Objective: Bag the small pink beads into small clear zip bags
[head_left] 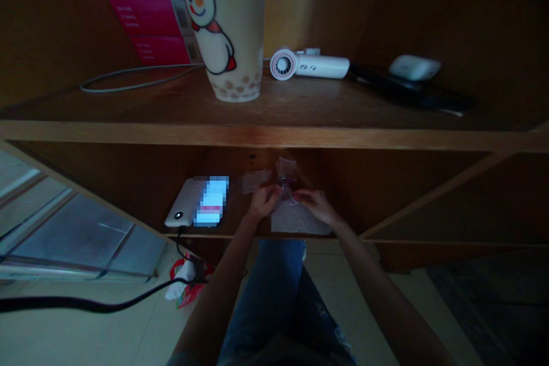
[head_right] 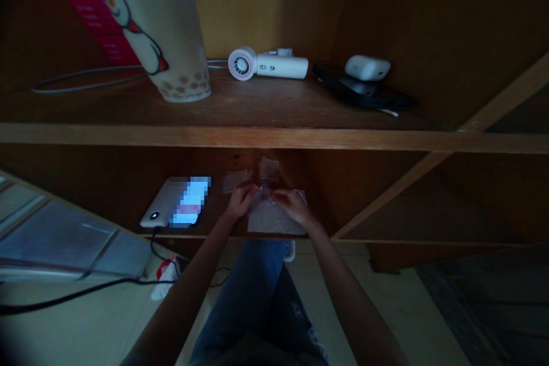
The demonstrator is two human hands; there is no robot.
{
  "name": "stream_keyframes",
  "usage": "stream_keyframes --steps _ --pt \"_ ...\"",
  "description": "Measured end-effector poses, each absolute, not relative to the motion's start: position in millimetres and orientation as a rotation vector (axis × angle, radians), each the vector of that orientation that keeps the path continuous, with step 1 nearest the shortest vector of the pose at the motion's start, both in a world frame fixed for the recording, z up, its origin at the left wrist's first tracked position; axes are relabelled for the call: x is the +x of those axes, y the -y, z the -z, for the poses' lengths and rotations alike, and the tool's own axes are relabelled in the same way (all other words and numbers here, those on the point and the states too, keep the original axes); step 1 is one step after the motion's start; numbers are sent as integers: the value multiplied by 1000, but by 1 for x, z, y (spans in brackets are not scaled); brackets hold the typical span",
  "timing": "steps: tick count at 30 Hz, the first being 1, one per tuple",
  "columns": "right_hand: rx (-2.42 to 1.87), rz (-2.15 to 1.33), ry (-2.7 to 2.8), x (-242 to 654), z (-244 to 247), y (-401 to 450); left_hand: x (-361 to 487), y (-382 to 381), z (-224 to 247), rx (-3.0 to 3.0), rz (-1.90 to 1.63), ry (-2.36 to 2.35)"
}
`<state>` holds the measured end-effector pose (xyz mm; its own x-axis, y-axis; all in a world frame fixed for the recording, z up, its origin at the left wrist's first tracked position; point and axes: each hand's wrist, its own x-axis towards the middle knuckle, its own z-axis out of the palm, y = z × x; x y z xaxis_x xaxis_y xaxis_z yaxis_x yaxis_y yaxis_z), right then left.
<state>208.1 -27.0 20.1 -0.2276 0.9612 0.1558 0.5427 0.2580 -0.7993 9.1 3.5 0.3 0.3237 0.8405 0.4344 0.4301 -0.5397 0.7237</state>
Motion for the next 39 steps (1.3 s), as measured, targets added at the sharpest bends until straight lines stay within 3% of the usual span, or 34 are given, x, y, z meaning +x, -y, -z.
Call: stream_keyframes --steps 12,22,31,39 --pt "-1251 -958 1731 207 -21 23 8 -1 -4 2145 -1249 -1146" --pt "-1304 -615 1730 198 -54 25 9 3 -10 2123 -1299 -1092" --pt "-1199 -909 1477 195 -18 16 7 -2 -2 1786 -1328 -1038" --pt "-1166 -859 1272 176 5 14 9 -6 -7 1468 -1373 -987"
